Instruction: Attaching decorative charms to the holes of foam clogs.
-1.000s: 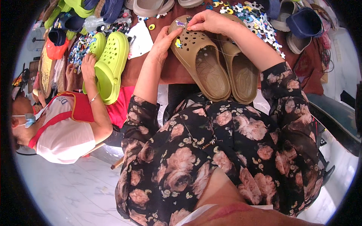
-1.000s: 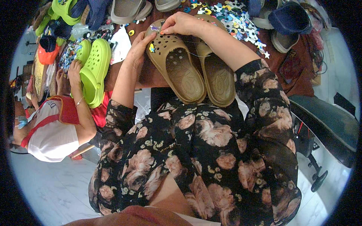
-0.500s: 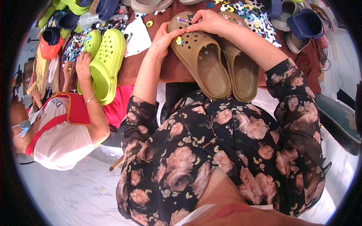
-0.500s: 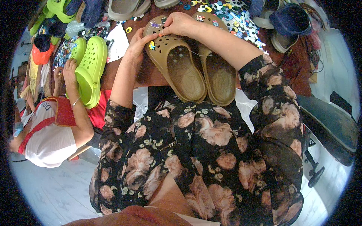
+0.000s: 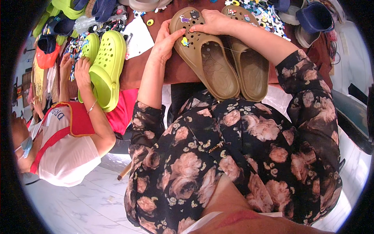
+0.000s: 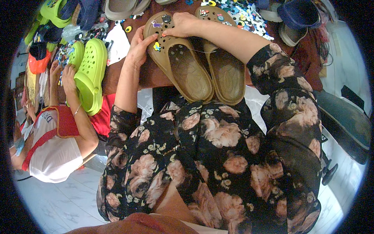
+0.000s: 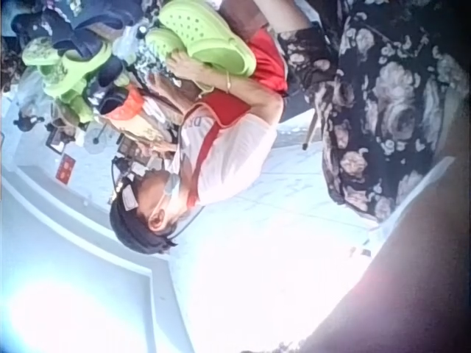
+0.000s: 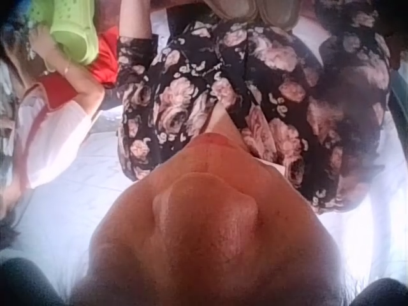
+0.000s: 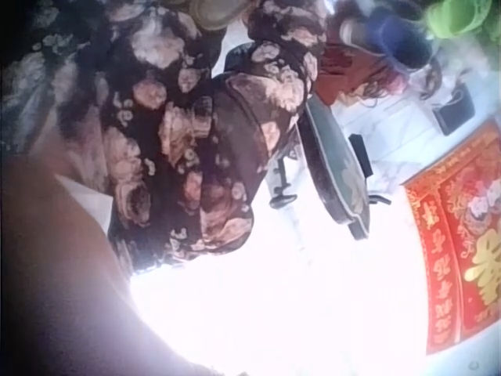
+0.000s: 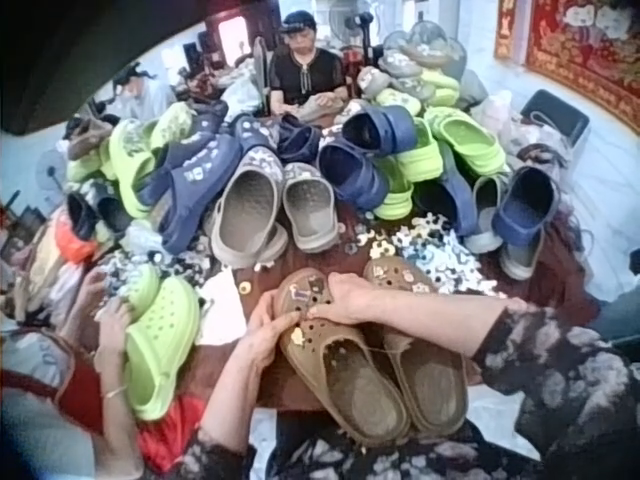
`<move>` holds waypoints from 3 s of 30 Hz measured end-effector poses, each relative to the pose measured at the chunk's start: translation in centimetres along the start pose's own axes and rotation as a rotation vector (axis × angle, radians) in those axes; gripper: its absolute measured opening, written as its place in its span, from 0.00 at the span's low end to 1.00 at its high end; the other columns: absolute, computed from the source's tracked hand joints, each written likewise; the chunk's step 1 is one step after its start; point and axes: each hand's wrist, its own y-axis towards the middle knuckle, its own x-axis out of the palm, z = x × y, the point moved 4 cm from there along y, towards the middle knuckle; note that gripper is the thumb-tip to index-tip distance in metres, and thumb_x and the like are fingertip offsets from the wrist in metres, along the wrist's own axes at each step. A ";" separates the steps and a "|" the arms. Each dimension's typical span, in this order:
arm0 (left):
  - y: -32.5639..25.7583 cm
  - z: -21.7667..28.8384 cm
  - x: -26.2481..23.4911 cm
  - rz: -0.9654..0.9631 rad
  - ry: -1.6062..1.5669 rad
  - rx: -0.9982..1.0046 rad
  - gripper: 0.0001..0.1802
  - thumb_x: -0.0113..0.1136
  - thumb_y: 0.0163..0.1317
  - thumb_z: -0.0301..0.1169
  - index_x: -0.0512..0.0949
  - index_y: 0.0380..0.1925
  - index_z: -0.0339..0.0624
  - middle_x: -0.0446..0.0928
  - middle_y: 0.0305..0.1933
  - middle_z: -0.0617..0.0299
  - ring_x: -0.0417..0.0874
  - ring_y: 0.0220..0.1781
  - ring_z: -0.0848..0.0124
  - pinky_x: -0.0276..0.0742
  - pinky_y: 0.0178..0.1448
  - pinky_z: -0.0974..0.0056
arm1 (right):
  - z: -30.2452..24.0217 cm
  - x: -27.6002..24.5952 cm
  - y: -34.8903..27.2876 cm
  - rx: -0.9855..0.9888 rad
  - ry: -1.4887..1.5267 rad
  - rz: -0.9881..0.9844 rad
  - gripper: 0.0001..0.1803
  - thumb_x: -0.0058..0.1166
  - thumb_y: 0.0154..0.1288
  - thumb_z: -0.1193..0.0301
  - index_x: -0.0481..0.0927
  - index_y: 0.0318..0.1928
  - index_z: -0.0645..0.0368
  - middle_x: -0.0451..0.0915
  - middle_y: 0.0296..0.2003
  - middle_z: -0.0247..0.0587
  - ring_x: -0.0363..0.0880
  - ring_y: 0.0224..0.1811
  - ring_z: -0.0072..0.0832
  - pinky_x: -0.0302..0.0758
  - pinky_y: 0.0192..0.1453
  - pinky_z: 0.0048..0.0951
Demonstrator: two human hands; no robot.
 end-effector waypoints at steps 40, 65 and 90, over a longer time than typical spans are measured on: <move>0.2 -0.3 1.2 0.221 0.073 0.013 0.34 0.65 0.51 0.33 0.60 0.55 0.32 0.69 0.51 0.49 0.74 0.49 0.67 0.72 0.51 0.65 | 0.4 -1.6 -2.5 0.037 0.111 0.347 0.45 0.58 0.44 0.41 0.71 0.46 0.74 0.73 0.45 0.63 0.75 0.46 0.44 0.71 0.52 0.36; -0.2 2.2 2.8 0.122 0.244 -0.134 0.29 0.69 0.40 0.21 0.66 0.43 0.31 0.76 0.38 0.53 0.79 0.37 0.68 0.78 0.41 0.65 | -0.5 -0.4 -2.9 0.164 0.238 -0.059 0.45 0.61 0.45 0.51 0.62 0.55 0.73 0.69 0.52 0.58 0.70 0.54 0.43 0.70 0.54 0.35; -1.2 -2.7 -1.5 0.266 -0.047 0.113 0.23 0.56 0.60 0.41 0.69 0.48 0.34 0.73 0.43 0.60 0.73 0.44 0.76 0.69 0.50 0.71 | 11.9 -9.2 1.1 0.043 0.553 0.517 0.11 0.53 0.56 0.66 0.81 0.35 0.58 0.80 0.28 0.36 0.75 0.23 0.21 0.72 0.28 0.23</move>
